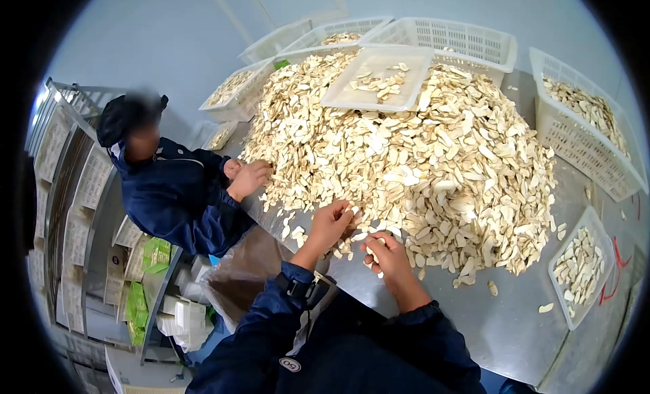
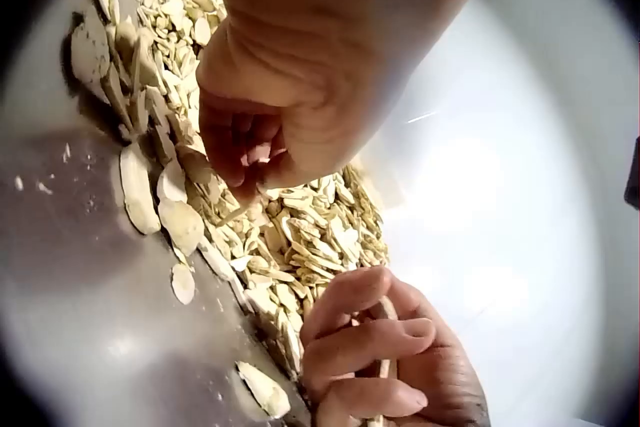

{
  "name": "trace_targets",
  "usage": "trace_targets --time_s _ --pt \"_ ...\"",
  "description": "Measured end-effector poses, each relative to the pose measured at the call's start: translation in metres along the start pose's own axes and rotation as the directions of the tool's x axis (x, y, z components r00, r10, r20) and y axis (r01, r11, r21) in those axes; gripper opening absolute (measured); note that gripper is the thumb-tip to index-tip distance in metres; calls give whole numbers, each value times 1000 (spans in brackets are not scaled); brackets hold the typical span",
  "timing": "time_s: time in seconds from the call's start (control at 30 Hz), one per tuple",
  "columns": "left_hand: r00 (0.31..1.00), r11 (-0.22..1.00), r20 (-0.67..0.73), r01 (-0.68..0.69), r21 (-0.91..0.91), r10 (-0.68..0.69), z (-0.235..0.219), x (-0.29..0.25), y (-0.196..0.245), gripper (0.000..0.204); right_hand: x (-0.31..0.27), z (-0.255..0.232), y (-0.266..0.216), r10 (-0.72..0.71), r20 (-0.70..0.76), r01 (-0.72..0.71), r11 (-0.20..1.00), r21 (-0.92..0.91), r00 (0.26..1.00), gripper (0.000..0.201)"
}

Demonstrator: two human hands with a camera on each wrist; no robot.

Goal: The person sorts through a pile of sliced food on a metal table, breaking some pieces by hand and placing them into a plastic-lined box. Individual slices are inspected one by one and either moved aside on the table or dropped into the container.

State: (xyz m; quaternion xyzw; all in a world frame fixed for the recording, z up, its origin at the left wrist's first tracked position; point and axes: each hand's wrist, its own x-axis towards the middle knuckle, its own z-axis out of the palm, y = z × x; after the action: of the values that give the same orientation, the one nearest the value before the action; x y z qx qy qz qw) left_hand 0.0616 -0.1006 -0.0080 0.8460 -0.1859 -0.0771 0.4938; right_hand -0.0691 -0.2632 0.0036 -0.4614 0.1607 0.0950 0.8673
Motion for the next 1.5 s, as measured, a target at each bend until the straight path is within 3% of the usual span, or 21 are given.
trace_targets --time_s 0.07,0.17,0.2,0.3,0.33,0.43,0.53,0.77,0.87,0.97,1.07,1.17,1.37,1.5 --pt "990 968 69 132 -214 -120 1 -11 6 13 0 0 1 -13 -15 13 1000 -18 1000 13" --pt "991 958 110 99 -269 -72 10 -22 -5 13 2 0 3 -48 -59 47 999 -22 997 16" --pt "996 924 63 83 -373 -64 17 -28 0 12 3 -1 5 -64 -65 62 998 -26 996 18" --pt "996 961 85 41 -274 -19 17 -44 13 13 3 -1 8 -106 -93 99 992 -78 990 18" --pt "992 948 120 85 -306 -50 16 -51 22 13 4 0 8 -121 -103 110 989 -101 987 18" --pt "997 985 53 -40 -165 49 23 -57 21 10 6 -5 9 -113 -91 98 982 -163 989 20" --pt "996 980 78 -37 -196 53 21 -58 17 11 7 -3 11 -168 -99 146 970 -193 981 15" --pt "998 983 28 -57 -177 63 15 -60 30 13 9 -4 15 -137 -106 117 977 -178 985 12" --pt "994 933 65 -57 -354 85 24 -57 14 13 9 -4 13 -130 -108 110 979 -174 986 13" --pt "974 858 213 176 -483 -81 16 -58 22 13 7 -2 11 -122 -102 104 980 -167 987 13" --pt "974 826 220 163 -539 -49 17 -55 12 12 7 -1 10 -124 -82 109 981 -161 989 13" --pt "952 739 269 286 -610 -147 14 -57 20 11 6 -3 10 -110 -67 99 984 -150 992 15" --pt "889 470 420 454 -757 -182 13 -60 11 17 5 0 8 -105 -84 93 986 -141 991 17" --pt "891 467 417 451 -761 -181 14 -62 20 18 5 0 8 -103 -63 95 989 -115 993 18"
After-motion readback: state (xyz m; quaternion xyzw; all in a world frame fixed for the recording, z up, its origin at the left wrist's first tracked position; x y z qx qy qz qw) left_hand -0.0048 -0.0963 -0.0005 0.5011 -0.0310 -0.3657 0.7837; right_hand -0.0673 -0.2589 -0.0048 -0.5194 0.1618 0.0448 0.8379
